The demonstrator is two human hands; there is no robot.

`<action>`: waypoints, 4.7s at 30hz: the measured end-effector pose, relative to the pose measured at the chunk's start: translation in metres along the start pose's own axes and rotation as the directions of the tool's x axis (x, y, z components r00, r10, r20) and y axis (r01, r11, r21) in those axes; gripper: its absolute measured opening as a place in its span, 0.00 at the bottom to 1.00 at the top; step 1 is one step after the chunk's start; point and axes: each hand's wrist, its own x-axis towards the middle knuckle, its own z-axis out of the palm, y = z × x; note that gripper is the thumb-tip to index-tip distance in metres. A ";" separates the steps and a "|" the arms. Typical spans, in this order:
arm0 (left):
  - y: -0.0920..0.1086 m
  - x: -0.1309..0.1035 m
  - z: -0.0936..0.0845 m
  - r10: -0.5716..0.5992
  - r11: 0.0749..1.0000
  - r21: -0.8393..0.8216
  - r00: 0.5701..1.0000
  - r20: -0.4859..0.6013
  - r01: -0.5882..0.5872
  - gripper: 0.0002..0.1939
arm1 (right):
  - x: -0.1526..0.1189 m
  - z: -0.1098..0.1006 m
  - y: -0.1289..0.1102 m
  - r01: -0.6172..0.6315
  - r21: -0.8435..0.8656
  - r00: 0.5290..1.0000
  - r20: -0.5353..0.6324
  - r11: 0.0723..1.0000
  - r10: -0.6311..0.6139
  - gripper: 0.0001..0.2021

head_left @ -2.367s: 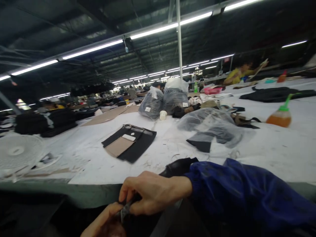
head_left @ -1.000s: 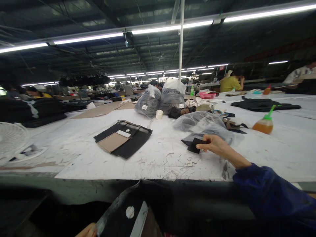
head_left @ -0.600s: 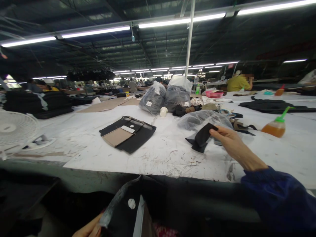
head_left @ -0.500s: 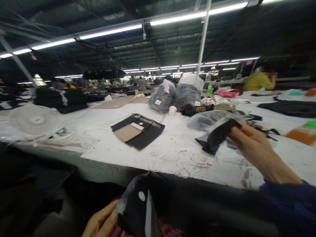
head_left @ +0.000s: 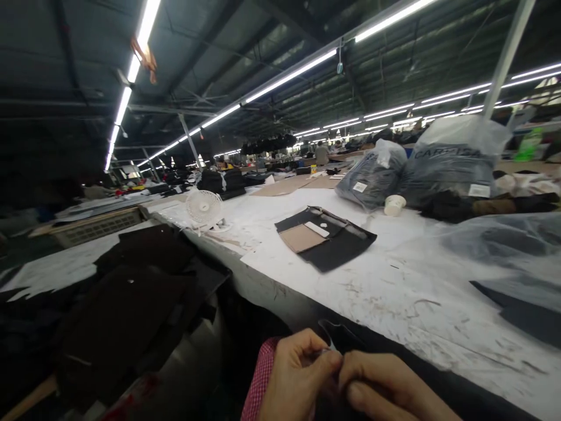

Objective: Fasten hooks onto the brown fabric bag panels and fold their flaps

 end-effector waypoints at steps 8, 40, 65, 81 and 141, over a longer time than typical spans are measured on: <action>-0.001 -0.005 -0.019 -0.043 0.975 -0.206 0.984 0.175 0.079 0.24 | 0.005 -0.011 0.016 0.032 0.049 0.987 -0.161 0.998 -0.024 0.17; 0.002 -0.005 -0.021 -0.095 0.991 -0.091 0.995 0.038 0.098 0.25 | 0.017 -0.014 0.012 -0.126 0.069 0.949 -0.281 0.990 0.140 0.13; 0.012 -0.002 -0.013 0.028 0.922 0.379 0.989 0.146 -0.082 0.15 | 0.025 -0.020 0.016 -0.065 0.019 0.945 -0.319 0.998 0.067 0.18; 0.052 -0.018 -0.041 0.012 0.626 0.755 0.971 0.240 -0.195 0.20 | 0.045 -0.019 -0.006 0.408 -0.543 0.896 0.080 0.734 -0.438 0.11; 0.040 -0.023 -0.046 0.248 0.780 0.608 0.965 -0.087 -0.146 0.10 | 0.045 0.036 0.005 0.300 0.005 0.911 -0.297 0.954 -0.285 0.08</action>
